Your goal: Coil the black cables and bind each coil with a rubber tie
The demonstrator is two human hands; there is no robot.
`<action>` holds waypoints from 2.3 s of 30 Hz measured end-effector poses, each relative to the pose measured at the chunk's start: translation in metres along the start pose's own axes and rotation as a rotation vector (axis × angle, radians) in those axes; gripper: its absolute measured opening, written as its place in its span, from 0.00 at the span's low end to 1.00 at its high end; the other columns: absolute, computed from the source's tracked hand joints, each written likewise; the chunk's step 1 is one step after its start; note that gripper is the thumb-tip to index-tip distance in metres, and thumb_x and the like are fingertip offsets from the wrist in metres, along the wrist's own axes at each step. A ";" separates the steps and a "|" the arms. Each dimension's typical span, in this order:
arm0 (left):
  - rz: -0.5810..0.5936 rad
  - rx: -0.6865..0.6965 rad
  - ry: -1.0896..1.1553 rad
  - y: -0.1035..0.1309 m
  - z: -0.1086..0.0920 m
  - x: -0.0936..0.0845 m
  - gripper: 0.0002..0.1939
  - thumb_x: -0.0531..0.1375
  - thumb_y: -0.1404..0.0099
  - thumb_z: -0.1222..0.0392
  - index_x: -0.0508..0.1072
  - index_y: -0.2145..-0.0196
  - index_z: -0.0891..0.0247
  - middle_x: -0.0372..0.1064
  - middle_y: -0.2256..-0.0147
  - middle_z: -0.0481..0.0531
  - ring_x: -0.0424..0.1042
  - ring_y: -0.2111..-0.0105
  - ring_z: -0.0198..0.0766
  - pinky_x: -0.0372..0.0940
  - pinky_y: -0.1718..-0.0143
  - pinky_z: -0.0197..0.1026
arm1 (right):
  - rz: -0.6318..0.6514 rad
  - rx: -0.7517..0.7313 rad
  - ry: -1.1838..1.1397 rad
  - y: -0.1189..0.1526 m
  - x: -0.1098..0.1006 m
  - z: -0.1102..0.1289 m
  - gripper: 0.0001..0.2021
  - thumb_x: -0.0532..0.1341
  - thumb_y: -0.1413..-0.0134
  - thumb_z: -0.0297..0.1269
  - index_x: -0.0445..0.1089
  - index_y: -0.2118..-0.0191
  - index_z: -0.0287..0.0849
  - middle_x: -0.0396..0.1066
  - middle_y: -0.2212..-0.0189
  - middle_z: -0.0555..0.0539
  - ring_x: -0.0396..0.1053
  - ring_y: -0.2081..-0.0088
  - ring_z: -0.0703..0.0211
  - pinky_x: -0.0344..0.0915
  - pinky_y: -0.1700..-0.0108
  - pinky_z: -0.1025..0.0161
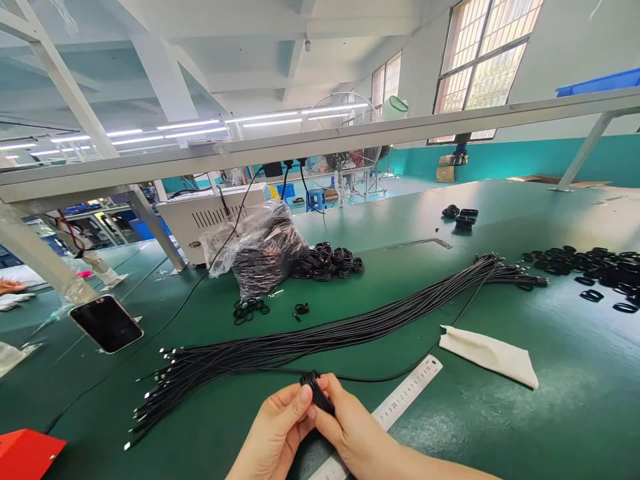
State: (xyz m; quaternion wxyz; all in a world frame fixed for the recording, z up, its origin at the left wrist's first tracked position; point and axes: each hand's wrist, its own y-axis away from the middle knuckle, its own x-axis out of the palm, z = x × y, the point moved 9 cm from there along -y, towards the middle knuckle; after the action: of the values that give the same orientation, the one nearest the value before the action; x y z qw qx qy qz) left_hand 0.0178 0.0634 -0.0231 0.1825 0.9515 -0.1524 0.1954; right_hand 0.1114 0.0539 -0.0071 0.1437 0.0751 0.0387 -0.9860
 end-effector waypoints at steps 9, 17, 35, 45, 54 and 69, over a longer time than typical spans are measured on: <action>-0.246 0.232 -0.134 -0.001 0.011 0.001 0.27 0.59 0.41 0.37 0.65 0.48 0.51 0.69 0.47 0.55 0.69 0.48 0.48 0.60 0.44 0.50 | -0.057 0.183 0.361 -0.001 0.003 -0.019 0.16 0.54 0.39 0.43 0.57 0.48 0.44 0.73 0.59 0.41 0.73 0.61 0.48 0.63 0.63 0.60; -0.220 0.265 -0.236 0.005 -0.009 0.005 0.21 0.54 0.37 0.38 0.67 0.57 0.57 0.69 0.45 0.58 0.71 0.51 0.49 0.68 0.51 0.53 | 0.124 0.049 0.109 0.002 -0.002 0.010 0.17 0.55 0.39 0.41 0.59 0.46 0.42 0.72 0.59 0.44 0.72 0.67 0.60 0.63 0.67 0.65; 0.006 0.052 -0.245 0.007 0.008 0.026 0.21 0.55 0.37 0.39 0.64 0.56 0.57 0.69 0.71 0.46 0.74 0.72 0.39 0.75 0.71 0.45 | 0.122 0.159 0.174 -0.001 -0.008 -0.002 0.12 0.50 0.36 0.38 0.59 0.72 0.43 0.63 0.82 0.55 0.59 0.80 0.66 0.52 0.76 0.70; -0.005 0.093 -0.270 0.009 0.005 0.028 0.17 0.54 0.35 0.42 0.62 0.56 0.55 0.65 0.67 0.45 0.70 0.74 0.34 0.70 0.77 0.38 | 0.017 -0.083 0.401 -0.001 -0.012 0.011 0.11 0.53 0.40 0.33 0.60 0.74 0.43 0.64 0.76 0.53 0.61 0.75 0.65 0.55 0.72 0.69; 0.053 0.121 -0.516 0.007 0.008 0.027 0.17 0.50 0.33 0.41 0.61 0.60 0.58 0.62 0.76 0.41 0.60 0.84 0.28 0.58 0.82 0.32 | 0.016 -0.173 0.770 0.000 -0.020 0.024 0.08 0.58 0.46 0.34 0.64 0.75 0.42 0.61 0.75 0.53 0.59 0.76 0.65 0.52 0.70 0.66; 0.165 -0.109 -0.668 0.016 0.020 0.023 0.21 0.55 0.34 0.44 0.61 0.53 0.63 0.57 0.78 0.39 0.53 0.81 0.29 0.50 0.79 0.33 | 0.053 -0.390 0.982 0.003 0.000 0.015 0.20 0.57 0.42 0.30 0.64 0.43 0.38 0.75 0.66 0.44 0.71 0.66 0.55 0.59 0.63 0.59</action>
State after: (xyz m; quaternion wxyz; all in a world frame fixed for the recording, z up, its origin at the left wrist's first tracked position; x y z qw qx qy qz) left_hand 0.0384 0.0363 -0.0257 0.1568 0.9362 -0.2902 -0.1213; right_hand 0.1105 0.0499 0.0075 0.1449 0.5011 0.2824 -0.8051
